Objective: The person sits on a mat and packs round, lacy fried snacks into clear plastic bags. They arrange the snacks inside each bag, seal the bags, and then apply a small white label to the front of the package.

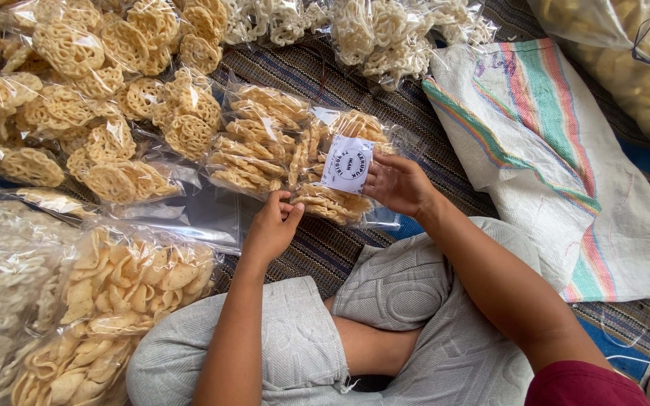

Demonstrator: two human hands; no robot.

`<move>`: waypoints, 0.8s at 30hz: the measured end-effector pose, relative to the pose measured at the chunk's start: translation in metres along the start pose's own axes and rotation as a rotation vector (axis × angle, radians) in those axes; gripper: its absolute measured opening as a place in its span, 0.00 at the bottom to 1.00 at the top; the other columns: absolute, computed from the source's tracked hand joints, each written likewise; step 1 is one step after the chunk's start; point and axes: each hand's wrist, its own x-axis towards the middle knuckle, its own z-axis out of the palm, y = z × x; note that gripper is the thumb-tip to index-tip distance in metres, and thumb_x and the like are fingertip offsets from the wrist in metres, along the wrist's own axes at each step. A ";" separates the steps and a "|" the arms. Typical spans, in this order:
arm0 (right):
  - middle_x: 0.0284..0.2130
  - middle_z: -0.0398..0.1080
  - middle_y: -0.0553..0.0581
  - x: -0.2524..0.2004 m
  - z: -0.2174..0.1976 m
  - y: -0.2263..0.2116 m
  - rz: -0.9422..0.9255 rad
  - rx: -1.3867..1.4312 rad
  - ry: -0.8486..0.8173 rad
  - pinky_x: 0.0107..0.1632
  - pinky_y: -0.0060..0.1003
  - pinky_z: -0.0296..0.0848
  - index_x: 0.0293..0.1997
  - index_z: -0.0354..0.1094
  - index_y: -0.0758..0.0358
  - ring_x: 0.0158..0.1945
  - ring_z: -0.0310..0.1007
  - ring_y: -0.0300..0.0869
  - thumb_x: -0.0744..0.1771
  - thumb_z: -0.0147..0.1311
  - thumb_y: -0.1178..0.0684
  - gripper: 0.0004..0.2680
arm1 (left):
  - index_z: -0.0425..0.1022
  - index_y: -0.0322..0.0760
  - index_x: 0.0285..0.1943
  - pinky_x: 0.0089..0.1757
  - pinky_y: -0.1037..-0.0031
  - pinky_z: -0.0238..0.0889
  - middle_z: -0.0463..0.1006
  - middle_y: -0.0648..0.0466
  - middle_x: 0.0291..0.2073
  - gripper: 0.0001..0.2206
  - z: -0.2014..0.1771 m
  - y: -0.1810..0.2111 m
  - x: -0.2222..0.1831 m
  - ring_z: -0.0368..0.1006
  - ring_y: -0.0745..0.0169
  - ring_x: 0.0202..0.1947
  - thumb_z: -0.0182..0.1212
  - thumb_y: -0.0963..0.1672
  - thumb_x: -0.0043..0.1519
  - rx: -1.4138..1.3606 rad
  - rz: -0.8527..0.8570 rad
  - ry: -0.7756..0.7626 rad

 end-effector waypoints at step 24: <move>0.50 0.72 0.60 0.000 0.026 0.003 -0.024 -0.132 0.208 0.57 0.49 0.75 0.57 0.63 0.64 0.56 0.77 0.51 0.68 0.49 0.53 0.12 | 0.56 0.35 0.66 0.54 0.42 0.68 0.77 0.40 0.51 0.23 0.003 -0.016 0.012 0.71 0.32 0.59 0.49 0.52 0.69 0.045 0.028 0.006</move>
